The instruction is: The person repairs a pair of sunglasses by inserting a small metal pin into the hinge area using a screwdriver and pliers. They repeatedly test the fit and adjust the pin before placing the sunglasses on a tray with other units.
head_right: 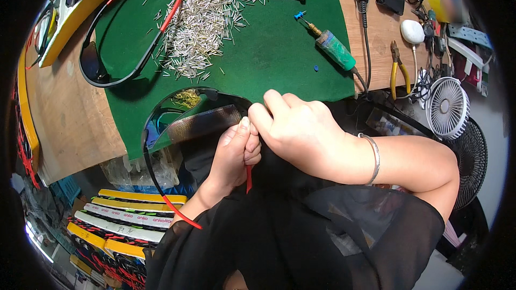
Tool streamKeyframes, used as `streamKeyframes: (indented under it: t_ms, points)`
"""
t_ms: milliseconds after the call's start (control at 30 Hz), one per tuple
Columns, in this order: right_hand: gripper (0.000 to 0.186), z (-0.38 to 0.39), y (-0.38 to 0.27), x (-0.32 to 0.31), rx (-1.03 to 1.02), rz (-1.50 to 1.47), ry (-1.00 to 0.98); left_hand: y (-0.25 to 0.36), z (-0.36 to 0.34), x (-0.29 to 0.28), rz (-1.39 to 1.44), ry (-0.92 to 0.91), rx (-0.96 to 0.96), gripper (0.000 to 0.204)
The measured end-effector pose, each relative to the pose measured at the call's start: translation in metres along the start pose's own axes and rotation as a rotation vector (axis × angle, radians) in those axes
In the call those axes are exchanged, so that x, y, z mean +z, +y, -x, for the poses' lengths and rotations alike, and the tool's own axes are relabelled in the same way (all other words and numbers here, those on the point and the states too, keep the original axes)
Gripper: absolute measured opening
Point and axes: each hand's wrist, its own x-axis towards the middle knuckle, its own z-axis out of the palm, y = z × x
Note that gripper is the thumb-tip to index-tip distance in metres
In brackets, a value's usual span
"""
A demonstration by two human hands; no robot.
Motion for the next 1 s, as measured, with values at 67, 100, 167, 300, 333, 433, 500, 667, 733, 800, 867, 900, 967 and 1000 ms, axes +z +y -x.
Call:
streamKeyframes:
  t_ms: [67,100,167,300,333,433,500,667,733,800,867,900,967,1000]
  points:
    - [0.020,0.0007,0.0019,-0.0006,0.038,-0.090,0.036,0.0005,0.0004,0.0005,0.007,-0.010,-0.007,0.026]
    - [0.019,0.0020,0.0033,0.0001,0.047,-0.078,-0.035,0.0003,0.0008,0.0002,0.015,-0.011,-0.007,0.026]
    - [0.019,0.0065,0.0074,0.0027,0.064,-0.054,-0.176,0.0013,0.0012,0.0017,0.003,0.004,-0.017,0.026]
    - [0.023,0.0015,0.0068,0.0032,-0.005,-0.089,0.059,0.0014,0.0010,0.0027,0.004,0.009,-0.023,0.027]
    - [0.023,0.0013,0.0069,0.0015,0.008,-0.104,0.032,0.0010,0.0011,0.0027,0.008,0.011,-0.018,0.026]
    - [0.020,0.0036,0.0075,0.0009,0.032,-0.105,-0.062,0.0007,0.0015,0.0021,0.019,0.010,-0.005,0.026]
    - [0.020,0.0094,0.0097,0.0066,0.026,-0.050,-0.154,-0.0001,0.0014,0.0011,0.029,0.005,0.000,0.026]
    - [0.021,0.0036,0.0066,-0.0004,0.004,-0.088,-0.049,-0.0002,0.0013,0.0025,0.033,0.017,-0.008,0.026]
    - [0.021,0.0041,0.0071,-0.0012,0.030,-0.119,-0.100,0.0000,0.0014,0.0020,0.037,0.021,-0.007,0.026]
    - [0.022,0.0071,0.0088,0.0046,-0.001,-0.078,-0.093,0.0001,0.0010,0.0018,0.033,0.017,-0.007,0.026]
    - [0.023,0.0066,0.0087,0.0050,-0.016,-0.066,-0.086,0.0002,0.0010,0.0025,0.037,0.022,-0.009,0.025]
    - [0.023,0.0043,0.0074,0.0015,-0.013,-0.074,-0.082,0.0002,0.0010,0.0029,0.038,0.023,-0.012,0.025]
    - [0.022,0.0034,0.0064,-0.0024,0.000,-0.103,-0.086,0.0003,0.0011,0.0029,0.040,0.016,-0.012,0.025]
    - [0.021,0.0034,0.0060,-0.0031,0.008,-0.124,-0.094,0.0004,0.0013,0.0024,0.042,0.015,-0.009,0.025]
